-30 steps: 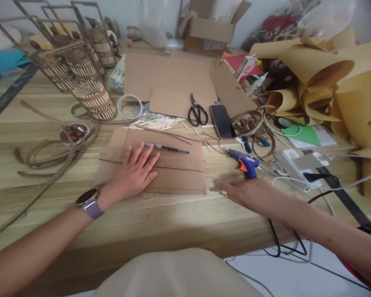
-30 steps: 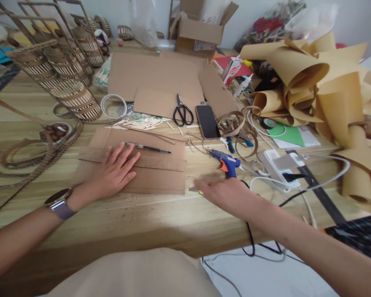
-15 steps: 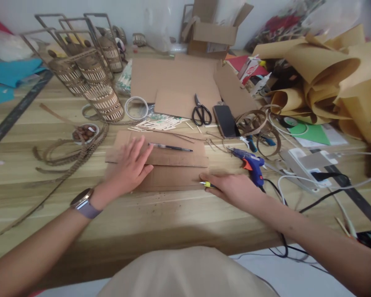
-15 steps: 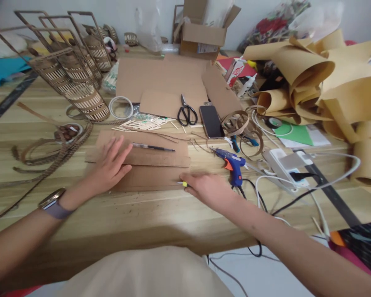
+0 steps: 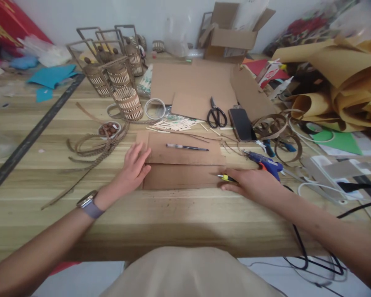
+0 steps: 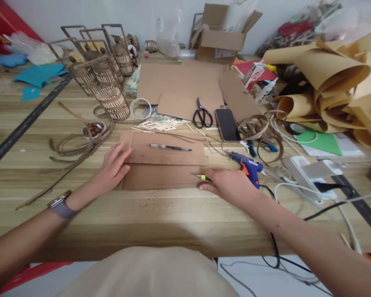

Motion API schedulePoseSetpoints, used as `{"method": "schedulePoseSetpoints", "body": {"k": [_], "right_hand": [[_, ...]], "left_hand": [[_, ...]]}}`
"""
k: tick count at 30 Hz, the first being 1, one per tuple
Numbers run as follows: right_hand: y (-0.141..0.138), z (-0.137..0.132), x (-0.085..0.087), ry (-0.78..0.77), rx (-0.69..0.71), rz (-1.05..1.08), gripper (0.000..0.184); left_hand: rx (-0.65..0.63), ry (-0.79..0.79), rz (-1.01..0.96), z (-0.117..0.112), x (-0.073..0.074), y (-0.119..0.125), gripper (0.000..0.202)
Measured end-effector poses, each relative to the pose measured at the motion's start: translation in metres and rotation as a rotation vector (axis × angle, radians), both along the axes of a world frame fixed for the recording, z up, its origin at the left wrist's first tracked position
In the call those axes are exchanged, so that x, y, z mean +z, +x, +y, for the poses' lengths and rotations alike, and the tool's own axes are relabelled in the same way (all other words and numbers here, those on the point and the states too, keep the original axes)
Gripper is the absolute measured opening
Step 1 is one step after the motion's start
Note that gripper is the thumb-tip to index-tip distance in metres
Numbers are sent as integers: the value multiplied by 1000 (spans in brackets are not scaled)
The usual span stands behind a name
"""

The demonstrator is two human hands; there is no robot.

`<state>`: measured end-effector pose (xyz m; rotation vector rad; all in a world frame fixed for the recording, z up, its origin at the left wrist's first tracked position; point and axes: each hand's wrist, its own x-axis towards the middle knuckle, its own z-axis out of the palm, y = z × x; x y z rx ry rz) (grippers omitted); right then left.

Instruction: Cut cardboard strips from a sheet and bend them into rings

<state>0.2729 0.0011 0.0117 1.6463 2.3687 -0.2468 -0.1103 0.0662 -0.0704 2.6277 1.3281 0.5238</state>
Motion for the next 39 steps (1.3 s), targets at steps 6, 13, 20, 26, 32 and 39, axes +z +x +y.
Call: {"method": "schedulePoseSetpoints", "body": {"k": [6, 13, 20, 26, 32, 39], "right_hand": [[-19, 9, 16, -103, 4, -81, 37], [-80, 19, 13, -107, 320, -80, 18], [-109, 30, 2, -52, 439, -36, 23], [-111, 32, 2, -88, 468, -64, 21], [-116, 32, 7, -110, 476, -118, 24], [-134, 27, 26, -175, 442, -201, 32]], "left_hand": [[44, -68, 63, -15, 17, 14, 55], [-25, 92, 103, 1, 41, 40, 53], [-143, 51, 204, 2, 17, 63, 53], [-128, 61, 230, 0, 11, 62, 54], [-126, 52, 243, 0, 12, 63, 55], [-137, 60, 236, 0, 10, 63, 54]]}}
